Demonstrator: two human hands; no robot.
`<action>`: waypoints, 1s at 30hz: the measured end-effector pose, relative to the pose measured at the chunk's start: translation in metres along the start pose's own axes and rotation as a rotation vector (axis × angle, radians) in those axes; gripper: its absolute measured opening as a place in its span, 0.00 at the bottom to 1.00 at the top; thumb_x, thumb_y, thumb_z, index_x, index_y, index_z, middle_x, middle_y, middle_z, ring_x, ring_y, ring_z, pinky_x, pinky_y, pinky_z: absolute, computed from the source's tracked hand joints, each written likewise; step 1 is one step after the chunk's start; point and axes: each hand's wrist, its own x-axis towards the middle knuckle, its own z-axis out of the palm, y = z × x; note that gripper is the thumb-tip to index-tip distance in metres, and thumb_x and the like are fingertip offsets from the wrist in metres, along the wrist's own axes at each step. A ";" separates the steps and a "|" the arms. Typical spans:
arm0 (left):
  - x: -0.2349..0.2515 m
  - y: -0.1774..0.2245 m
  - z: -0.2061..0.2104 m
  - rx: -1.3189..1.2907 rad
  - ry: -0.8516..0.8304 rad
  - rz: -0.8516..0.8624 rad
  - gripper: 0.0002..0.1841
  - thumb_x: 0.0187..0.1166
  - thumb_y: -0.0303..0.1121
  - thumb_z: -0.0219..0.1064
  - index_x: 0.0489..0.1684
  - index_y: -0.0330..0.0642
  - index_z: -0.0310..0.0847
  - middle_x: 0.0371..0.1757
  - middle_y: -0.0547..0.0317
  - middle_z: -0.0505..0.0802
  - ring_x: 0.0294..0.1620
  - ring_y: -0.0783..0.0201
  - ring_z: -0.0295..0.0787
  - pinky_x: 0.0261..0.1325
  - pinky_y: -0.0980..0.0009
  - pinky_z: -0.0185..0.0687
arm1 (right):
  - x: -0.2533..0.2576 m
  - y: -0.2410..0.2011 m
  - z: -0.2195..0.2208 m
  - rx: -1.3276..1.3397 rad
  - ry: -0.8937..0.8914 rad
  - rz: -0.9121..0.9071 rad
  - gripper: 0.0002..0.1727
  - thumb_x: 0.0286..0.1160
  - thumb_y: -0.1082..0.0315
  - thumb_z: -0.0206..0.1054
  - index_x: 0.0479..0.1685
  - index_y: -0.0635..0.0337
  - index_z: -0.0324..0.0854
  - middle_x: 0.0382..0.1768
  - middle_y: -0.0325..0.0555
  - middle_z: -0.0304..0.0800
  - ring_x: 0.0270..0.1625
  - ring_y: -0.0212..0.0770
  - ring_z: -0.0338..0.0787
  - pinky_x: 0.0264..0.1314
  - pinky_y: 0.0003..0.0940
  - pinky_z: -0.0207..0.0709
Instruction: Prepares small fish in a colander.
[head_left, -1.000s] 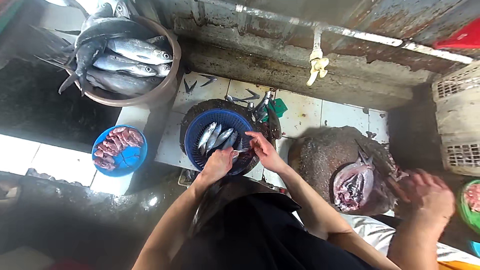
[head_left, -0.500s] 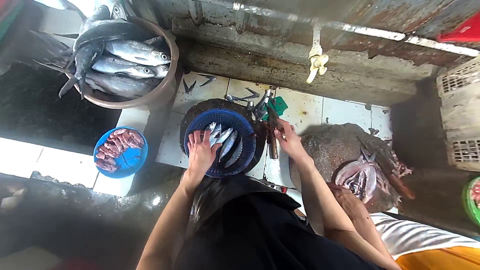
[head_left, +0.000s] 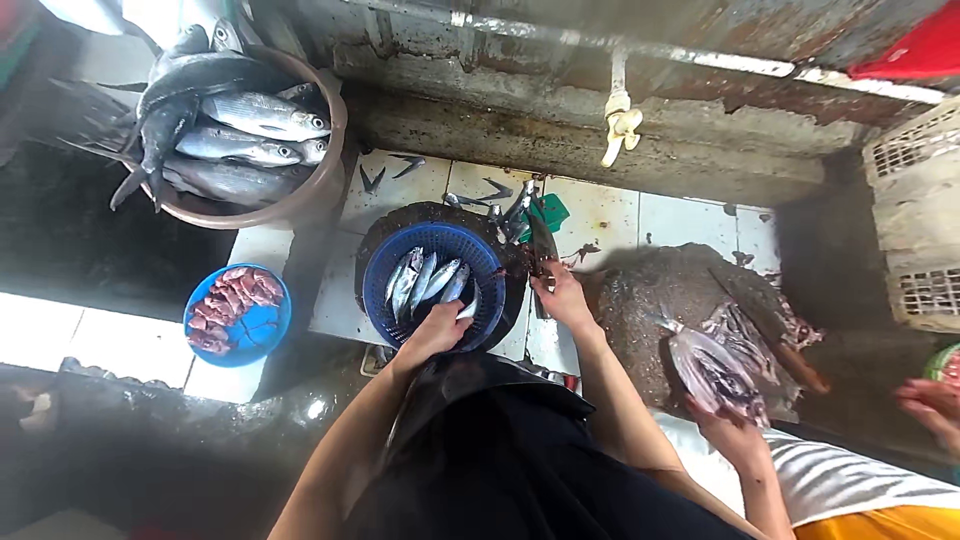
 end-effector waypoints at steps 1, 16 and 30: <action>-0.006 0.002 -0.006 -0.023 0.089 0.016 0.19 0.86 0.44 0.62 0.60 0.37 0.85 0.52 0.42 0.93 0.58 0.49 0.90 0.67 0.47 0.82 | 0.000 0.001 -0.001 0.001 -0.001 -0.002 0.31 0.82 0.50 0.69 0.78 0.58 0.75 0.68 0.61 0.85 0.66 0.55 0.90 0.72 0.55 0.82; -0.022 -0.009 -0.022 -1.291 0.384 -0.047 0.15 0.94 0.44 0.53 0.63 0.45 0.78 0.30 0.61 0.83 0.20 0.69 0.77 0.23 0.75 0.79 | -0.023 -0.061 0.016 0.195 0.093 -0.364 0.19 0.78 0.61 0.73 0.66 0.54 0.86 0.52 0.43 0.94 0.47 0.38 0.93 0.52 0.43 0.90; -0.033 0.030 -0.003 0.036 0.295 0.148 0.27 0.89 0.52 0.58 0.71 0.38 0.79 0.58 0.43 0.92 0.56 0.45 0.93 0.61 0.43 0.87 | -0.034 -0.085 0.033 0.766 -0.339 -0.115 0.10 0.75 0.71 0.68 0.49 0.60 0.93 0.35 0.48 0.94 0.30 0.36 0.86 0.34 0.35 0.82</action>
